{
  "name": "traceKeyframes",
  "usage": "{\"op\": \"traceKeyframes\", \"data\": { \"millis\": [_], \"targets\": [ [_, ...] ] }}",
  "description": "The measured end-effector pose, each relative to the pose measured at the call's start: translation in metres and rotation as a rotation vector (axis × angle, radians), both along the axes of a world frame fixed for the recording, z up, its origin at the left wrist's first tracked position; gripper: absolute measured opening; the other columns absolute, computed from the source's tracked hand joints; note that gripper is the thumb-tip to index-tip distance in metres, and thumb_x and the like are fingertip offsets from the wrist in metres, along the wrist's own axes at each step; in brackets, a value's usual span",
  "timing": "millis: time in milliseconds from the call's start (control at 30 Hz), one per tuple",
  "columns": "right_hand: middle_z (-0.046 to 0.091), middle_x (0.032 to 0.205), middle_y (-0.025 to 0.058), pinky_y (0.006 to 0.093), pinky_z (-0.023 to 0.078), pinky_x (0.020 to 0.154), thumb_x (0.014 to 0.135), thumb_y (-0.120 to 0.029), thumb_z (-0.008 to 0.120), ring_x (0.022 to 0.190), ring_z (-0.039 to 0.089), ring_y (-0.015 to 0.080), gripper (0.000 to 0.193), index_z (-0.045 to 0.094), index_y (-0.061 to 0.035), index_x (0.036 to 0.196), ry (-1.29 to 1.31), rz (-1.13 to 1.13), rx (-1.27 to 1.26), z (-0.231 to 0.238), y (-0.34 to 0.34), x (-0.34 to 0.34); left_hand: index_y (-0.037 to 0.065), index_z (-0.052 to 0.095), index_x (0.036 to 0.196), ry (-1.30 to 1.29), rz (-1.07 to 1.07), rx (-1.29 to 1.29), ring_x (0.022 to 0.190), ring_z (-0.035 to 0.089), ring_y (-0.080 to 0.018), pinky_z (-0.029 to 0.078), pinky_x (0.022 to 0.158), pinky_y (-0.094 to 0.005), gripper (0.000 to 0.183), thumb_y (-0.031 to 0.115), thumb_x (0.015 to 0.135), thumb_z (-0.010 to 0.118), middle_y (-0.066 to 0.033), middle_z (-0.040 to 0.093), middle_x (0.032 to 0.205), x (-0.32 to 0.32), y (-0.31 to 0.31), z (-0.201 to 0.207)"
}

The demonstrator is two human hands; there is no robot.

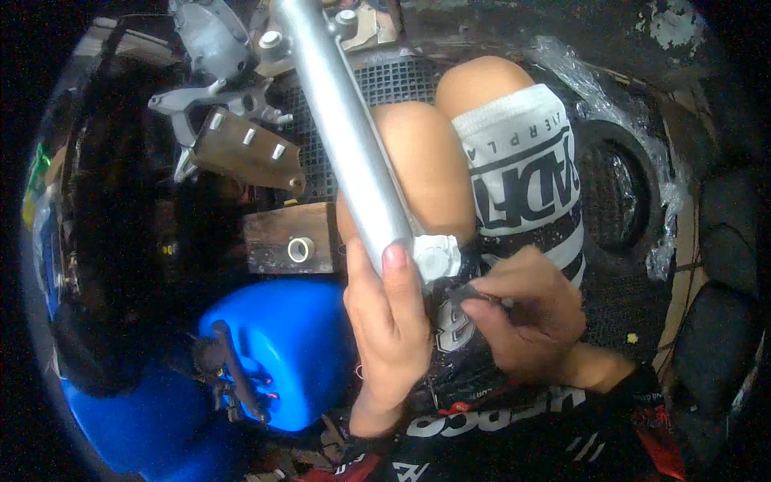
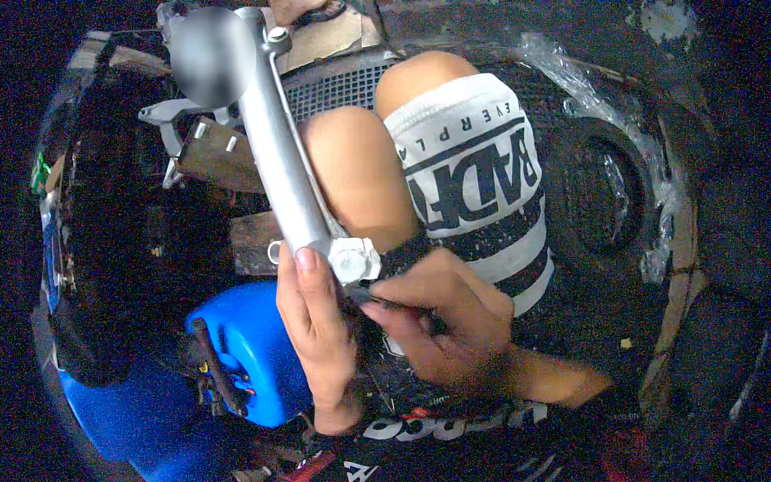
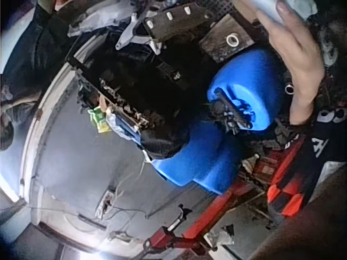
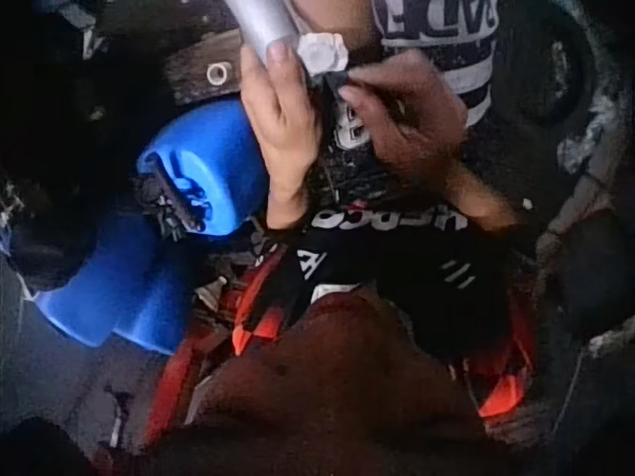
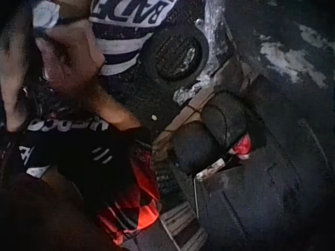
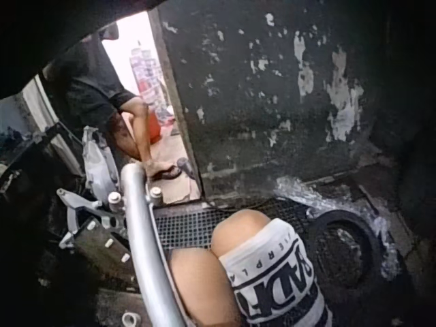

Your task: The person applies tape to the top of a motorcycle fork tube after cleaning it with a cloth. They wrap the white tape around the circular opening by hand while holding the fork upright.

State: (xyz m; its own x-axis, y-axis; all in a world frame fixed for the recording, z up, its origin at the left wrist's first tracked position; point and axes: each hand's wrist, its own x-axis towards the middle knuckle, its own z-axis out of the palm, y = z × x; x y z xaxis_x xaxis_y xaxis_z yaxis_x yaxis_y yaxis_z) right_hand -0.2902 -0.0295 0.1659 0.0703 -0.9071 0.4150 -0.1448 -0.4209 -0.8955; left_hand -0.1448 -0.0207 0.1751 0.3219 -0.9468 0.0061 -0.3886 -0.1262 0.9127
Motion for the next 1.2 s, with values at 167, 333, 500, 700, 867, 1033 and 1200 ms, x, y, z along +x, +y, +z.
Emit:
{"op": "traceKeyframes", "data": {
  "millis": [167,333,500,700,867,1033,1200],
  "targets": [
    [0.063,0.076,0.0108,0.0328,0.046,0.054,0.079,0.008,0.08,0.061,0.06,0.0214,0.024,0.07,-0.0001,0.099,0.073,-0.031,-0.065,-0.016,0.001,0.01,-0.018,0.047,0.136,-0.071,-0.026,0.025,0.079,0.06,-0.0393,0.048,0.073,-0.0475,0.049,0.023,0.11,0.053,-0.0328,0.065,0.097,0.003,0.003,0.0],
    [0.065,0.074,0.0113,0.0359,0.05,0.051,0.082,0.004,0.079,0.06,0.065,0.0224,0.02,0.07,-0.0009,0.099,0.003,-0.039,-0.102,-0.004,0.009,-0.002,-0.021,0.042,0.141,-0.248,-0.095,-0.134,0.085,0.06,-0.0445,0.048,0.078,-0.0493,0.053,0.021,0.11,0.052,-0.0359,0.063,0.105,0.003,0.005,-0.009],
    [0.067,0.076,0.0108,0.0308,0.047,0.053,0.078,0.011,0.08,0.061,0.062,0.0198,0.027,0.072,0.0027,0.103,0.126,-0.023,-0.108,0.006,-0.015,0.013,-0.017,0.045,0.136,-0.065,-0.077,0.025,0.085,0.062,-0.0425,0.048,0.076,-0.049,0.045,0.021,0.111,0.048,-0.0329,0.064,0.101,0.003,0.005,0.001],
    [0.068,0.079,0.0094,0.0344,0.054,0.052,0.081,0.001,0.078,0.061,0.067,0.0223,0.026,0.073,-0.0003,0.107,0.208,0.084,-0.112,-0.005,0.0,-0.011,-0.008,0.052,0.124,-0.046,-0.091,-0.02,0.066,0.061,-0.0319,0.045,0.061,-0.0439,0.035,0.024,0.112,0.044,-0.0231,0.063,0.08,-0.001,-0.002,0.007],
    [0.068,0.082,0.0092,0.0342,0.055,0.052,0.078,0.0,0.08,0.064,0.068,0.0219,0.03,0.072,-0.0013,0.107,0.233,0.051,-0.195,0.012,-0.011,-0.007,-0.017,0.047,0.138,-0.013,-0.036,0.007,0.08,0.061,-0.0393,0.049,0.074,-0.0458,0.048,0.024,0.112,0.046,-0.0313,0.066,0.104,0.001,0.005,0.001],
    [0.066,0.086,0.0075,0.0341,0.057,0.056,0.075,0.0,0.082,0.069,0.069,0.0217,0.035,0.072,-0.0026,0.108,0.271,-0.015,-0.178,0.005,-0.01,0.003,-0.02,0.043,0.141,-0.131,-0.093,-0.011,0.093,0.06,-0.0421,0.049,0.084,-0.0467,0.049,0.02,0.112,0.046,-0.0374,0.061,0.12,0.001,0.006,0.002],
    [0.068,0.084,0.0086,0.0319,0.054,0.056,0.073,0.003,0.083,0.068,0.067,0.0219,0.034,0.073,-0.0022,0.105,0.211,0.022,-0.151,0.012,-0.01,0.008,-0.019,0.044,0.14,-0.125,-0.018,0.016,0.094,0.061,-0.0424,0.049,0.084,-0.0467,0.047,0.018,0.112,0.047,-0.0369,0.06,0.121,-0.004,0.01,0.005]
  ]
}}
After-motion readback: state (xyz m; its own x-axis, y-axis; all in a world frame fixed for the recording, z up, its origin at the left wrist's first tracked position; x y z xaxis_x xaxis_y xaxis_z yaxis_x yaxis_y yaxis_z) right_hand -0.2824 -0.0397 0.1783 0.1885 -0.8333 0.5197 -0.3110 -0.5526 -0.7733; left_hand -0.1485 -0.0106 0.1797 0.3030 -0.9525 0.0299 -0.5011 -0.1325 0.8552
